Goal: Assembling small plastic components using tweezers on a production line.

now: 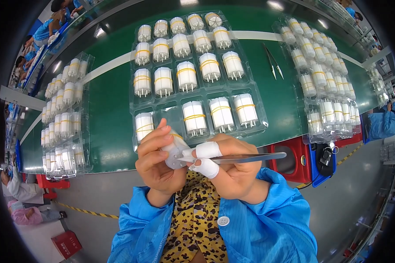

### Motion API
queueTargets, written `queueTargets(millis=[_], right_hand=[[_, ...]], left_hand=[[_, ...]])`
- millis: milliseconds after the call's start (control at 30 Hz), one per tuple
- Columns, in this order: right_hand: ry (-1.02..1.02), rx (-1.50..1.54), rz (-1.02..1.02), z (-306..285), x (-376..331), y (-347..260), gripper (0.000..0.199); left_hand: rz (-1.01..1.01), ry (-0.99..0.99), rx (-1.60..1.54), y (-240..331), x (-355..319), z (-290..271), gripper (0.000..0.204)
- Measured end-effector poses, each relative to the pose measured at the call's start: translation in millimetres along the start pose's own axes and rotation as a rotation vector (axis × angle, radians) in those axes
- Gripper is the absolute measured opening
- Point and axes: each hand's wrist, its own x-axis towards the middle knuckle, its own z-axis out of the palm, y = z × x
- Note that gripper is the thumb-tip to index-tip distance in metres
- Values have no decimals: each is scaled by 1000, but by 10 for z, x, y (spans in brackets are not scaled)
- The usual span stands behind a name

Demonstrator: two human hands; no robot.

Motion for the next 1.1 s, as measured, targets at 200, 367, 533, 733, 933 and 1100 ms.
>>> queueTargets(millis=[200, 367, 533, 733, 933, 1100], right_hand=[[46, -8, -34, -41, 9, 17, 17], [-44, -60, -124, -153, 150, -31, 21], [-115, -172, -176, -179, 255, -39, 20], [-124, -166, -171, -158, 269, -34, 22], [-140, -208, -152, -164, 267, -26, 23], [-126, -182, -127, -153, 257, -17, 23]], left_hand=[[-75, -25, -180, 8, -29, 39, 42], [-253, -103, -213, 100, 1, -25, 49], [-353, -85, -331, 143, 19, -42, 52], [-351, -95, -332, 144, 32, -42, 51], [-340, -86, -263, 141, 35, -41, 49], [-353, -77, -259, 152, 23, -42, 48]])
